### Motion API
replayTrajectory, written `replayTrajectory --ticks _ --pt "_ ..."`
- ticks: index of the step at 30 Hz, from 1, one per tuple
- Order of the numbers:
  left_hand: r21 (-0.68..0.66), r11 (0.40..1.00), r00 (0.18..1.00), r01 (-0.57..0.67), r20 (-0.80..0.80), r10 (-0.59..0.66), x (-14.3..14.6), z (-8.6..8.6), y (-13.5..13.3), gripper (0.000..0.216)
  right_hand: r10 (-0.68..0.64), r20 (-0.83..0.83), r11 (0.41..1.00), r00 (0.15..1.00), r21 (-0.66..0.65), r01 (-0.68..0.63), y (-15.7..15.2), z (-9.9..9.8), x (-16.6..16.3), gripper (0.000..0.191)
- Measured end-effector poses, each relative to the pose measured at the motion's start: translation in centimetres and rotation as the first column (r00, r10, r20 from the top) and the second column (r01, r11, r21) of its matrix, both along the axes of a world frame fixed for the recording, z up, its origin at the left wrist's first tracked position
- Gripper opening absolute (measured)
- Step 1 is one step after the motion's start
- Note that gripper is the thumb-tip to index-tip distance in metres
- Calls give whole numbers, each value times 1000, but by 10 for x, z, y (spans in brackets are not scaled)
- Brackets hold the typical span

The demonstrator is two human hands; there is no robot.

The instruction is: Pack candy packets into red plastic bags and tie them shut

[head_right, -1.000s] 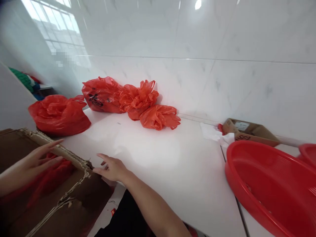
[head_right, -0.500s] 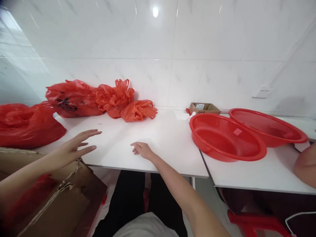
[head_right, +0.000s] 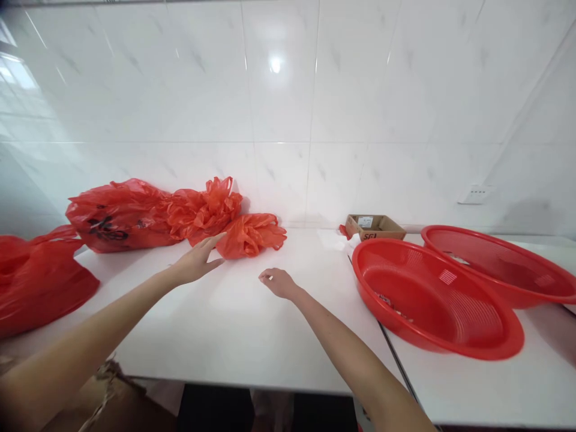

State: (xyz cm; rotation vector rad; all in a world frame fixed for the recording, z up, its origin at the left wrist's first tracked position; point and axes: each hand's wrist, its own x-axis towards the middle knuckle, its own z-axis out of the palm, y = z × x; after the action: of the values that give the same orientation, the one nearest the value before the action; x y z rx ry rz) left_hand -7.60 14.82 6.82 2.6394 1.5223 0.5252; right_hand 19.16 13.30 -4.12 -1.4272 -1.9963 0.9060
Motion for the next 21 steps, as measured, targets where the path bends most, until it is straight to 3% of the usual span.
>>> replayTrajectory --ticks 4,9,12,16,21 --pt "-20 992 991 -128 20 129 27 -14 44 93 -163 88 957 983 257 136 50 21 5 25" --pt "3 964 964 -265 11 265 64 -38 81 99 -178 112 935 978 328 133 84 23 0 35" --pt "14 948 948 -319 1 319 70 -58 97 97 -166 35 932 986 332 145 80 16 3 38" --pt "-14 935 935 -355 -29 355 63 -82 109 90 -183 -187 921 965 310 234 55 8 28 24" --pt "-74 935 937 -348 -69 343 64 -97 121 83 -300 -531 880 792 166 445 35 22 77 27"
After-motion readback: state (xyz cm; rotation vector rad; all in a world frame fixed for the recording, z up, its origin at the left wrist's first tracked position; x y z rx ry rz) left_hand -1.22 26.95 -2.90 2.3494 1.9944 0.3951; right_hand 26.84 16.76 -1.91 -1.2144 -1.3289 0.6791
